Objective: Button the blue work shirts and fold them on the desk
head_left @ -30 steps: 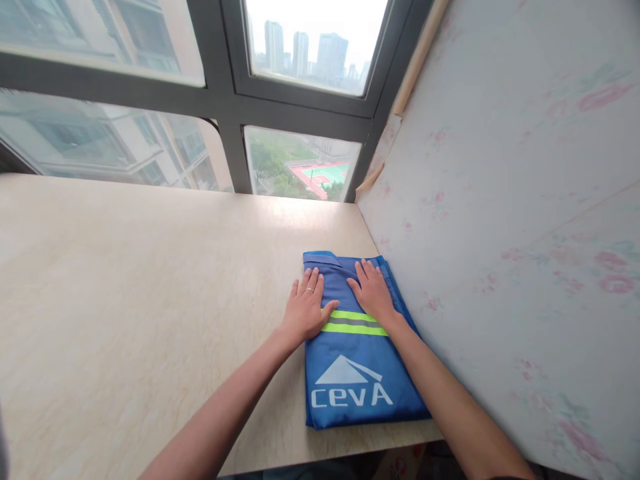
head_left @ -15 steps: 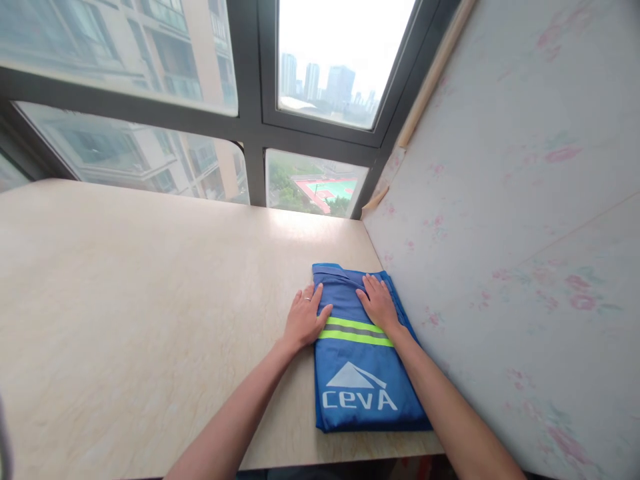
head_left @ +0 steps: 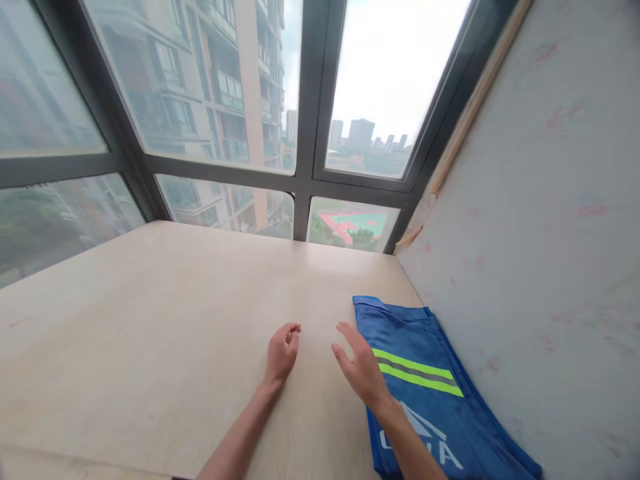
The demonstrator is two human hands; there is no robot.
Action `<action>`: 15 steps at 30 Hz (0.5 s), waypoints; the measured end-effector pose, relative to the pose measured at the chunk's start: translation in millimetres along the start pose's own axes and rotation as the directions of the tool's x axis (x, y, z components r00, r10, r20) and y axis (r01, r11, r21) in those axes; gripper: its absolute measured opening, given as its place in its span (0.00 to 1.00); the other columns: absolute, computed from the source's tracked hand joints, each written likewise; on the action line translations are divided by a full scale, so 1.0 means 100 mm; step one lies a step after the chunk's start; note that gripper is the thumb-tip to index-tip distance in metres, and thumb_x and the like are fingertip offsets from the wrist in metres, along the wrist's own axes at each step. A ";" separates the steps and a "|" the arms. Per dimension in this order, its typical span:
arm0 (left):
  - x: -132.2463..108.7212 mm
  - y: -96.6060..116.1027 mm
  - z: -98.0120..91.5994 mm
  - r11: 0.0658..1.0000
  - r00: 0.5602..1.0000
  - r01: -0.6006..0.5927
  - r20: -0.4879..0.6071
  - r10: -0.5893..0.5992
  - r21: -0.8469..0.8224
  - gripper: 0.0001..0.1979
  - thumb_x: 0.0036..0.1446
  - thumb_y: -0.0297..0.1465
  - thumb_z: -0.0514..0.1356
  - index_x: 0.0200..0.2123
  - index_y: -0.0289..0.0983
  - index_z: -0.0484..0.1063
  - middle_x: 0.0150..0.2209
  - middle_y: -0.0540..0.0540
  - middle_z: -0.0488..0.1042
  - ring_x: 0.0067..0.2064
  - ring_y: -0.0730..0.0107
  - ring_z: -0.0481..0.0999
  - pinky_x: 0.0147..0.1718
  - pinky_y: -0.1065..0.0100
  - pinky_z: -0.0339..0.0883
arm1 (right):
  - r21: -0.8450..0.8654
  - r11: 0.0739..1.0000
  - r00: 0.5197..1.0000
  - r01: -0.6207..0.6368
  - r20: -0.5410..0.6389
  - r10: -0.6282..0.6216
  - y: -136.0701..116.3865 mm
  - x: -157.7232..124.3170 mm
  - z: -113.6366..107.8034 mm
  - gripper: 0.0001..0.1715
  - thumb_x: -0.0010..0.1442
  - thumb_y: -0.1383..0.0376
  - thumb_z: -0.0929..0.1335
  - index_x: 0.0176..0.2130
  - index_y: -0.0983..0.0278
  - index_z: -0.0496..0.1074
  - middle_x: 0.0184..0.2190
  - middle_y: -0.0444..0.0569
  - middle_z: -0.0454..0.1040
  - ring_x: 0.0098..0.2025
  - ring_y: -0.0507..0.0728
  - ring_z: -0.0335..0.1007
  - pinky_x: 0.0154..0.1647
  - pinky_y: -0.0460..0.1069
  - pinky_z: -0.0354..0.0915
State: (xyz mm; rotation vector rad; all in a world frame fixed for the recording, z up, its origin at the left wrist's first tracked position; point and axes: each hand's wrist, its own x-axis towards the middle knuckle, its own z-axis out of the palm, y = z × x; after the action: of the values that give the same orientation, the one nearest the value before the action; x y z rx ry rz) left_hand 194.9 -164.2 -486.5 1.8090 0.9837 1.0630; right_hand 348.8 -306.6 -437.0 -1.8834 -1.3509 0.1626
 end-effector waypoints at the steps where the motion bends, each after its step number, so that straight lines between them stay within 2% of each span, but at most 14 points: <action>1: 0.00 -0.02 -0.10 0.999 0.999 0.029 -0.035 -0.030 -0.025 0.13 0.55 0.35 0.53 0.34 0.37 0.75 0.35 0.43 0.80 0.38 0.61 0.79 0.41 0.60 0.72 | 0.104 0.994 0.999 -0.037 -0.006 0.038 -0.13 -0.02 0.18 0.26 0.63 0.57 0.64 0.57 0.63 0.71 0.58 0.55 0.72 0.62 0.61 0.65 0.64 0.58 0.59; 4: 0.01 -0.06 -0.30 0.989 0.984 0.106 -0.131 -0.119 -0.101 0.13 0.54 0.37 0.54 0.34 0.37 0.75 0.34 0.43 0.80 0.39 0.61 0.79 0.41 0.61 0.72 | 0.293 0.927 0.964 -0.236 -0.047 0.261 -0.31 -0.06 0.63 0.24 0.60 0.59 0.64 0.51 0.67 0.75 0.51 0.58 0.76 0.55 0.64 0.72 0.59 0.60 0.65; 6: 0.01 -0.06 -0.35 0.980 0.972 0.136 -0.172 -0.159 -0.142 0.13 0.53 0.37 0.54 0.34 0.37 0.75 0.34 0.43 0.80 0.38 0.61 0.79 0.40 0.62 0.72 | 0.345 0.887 0.929 -0.306 -0.096 0.358 -0.31 -0.10 0.81 0.22 0.58 0.60 0.64 0.48 0.68 0.76 0.49 0.59 0.78 0.52 0.65 0.74 0.57 0.61 0.66; 8: 0.00 -0.04 -0.35 0.974 0.966 0.144 -0.190 -0.176 -0.173 0.13 0.53 0.37 0.55 0.33 0.36 0.75 0.33 0.43 0.80 0.37 0.62 0.79 0.38 0.63 0.72 | 0.369 0.884 0.920 -0.287 -0.149 0.361 -0.29 -0.17 0.90 0.21 0.58 0.60 0.65 0.46 0.67 0.77 0.47 0.58 0.78 0.51 0.64 0.74 0.57 0.60 0.65; 11: -0.01 0.00 -0.31 0.965 0.970 0.136 -0.168 -0.176 -0.225 0.12 0.53 0.37 0.56 0.34 0.36 0.75 0.32 0.44 0.79 0.33 0.65 0.78 0.35 0.65 0.73 | 0.385 0.901 0.950 -0.201 -0.150 0.276 -0.26 -0.27 0.89 0.17 0.60 0.60 0.64 0.43 0.64 0.77 0.44 0.55 0.79 0.47 0.62 0.75 0.53 0.57 0.67; 13: -0.03 0.04 -0.29 0.958 0.980 0.139 -0.101 -0.169 -0.252 0.13 0.54 0.38 0.56 0.35 0.35 0.74 0.32 0.45 0.78 0.28 0.68 0.77 0.30 0.67 0.72 | 0.405 0.897 0.965 -0.179 -0.104 0.240 -0.26 -0.30 0.85 0.15 0.61 0.60 0.64 0.40 0.63 0.78 0.41 0.54 0.80 0.44 0.60 0.75 0.49 0.54 0.69; 15: -0.07 0.08 -0.28 0.956 0.989 0.147 0.017 -0.148 -0.252 0.14 0.54 0.39 0.57 0.37 0.35 0.74 0.32 0.45 0.78 0.25 0.71 0.74 0.25 0.68 0.71 | 0.431 0.882 0.968 -0.190 -0.069 0.242 -0.28 -0.31 0.82 0.14 0.61 0.60 0.64 0.39 0.63 0.78 0.39 0.53 0.80 0.42 0.59 0.75 0.46 0.52 0.69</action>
State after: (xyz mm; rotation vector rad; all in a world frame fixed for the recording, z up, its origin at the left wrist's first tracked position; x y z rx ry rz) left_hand 168.6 -166.4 -472.0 1.5040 0.9240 1.0466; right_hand 272.8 -286.9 -484.0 -1.6372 -0.9284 0.4140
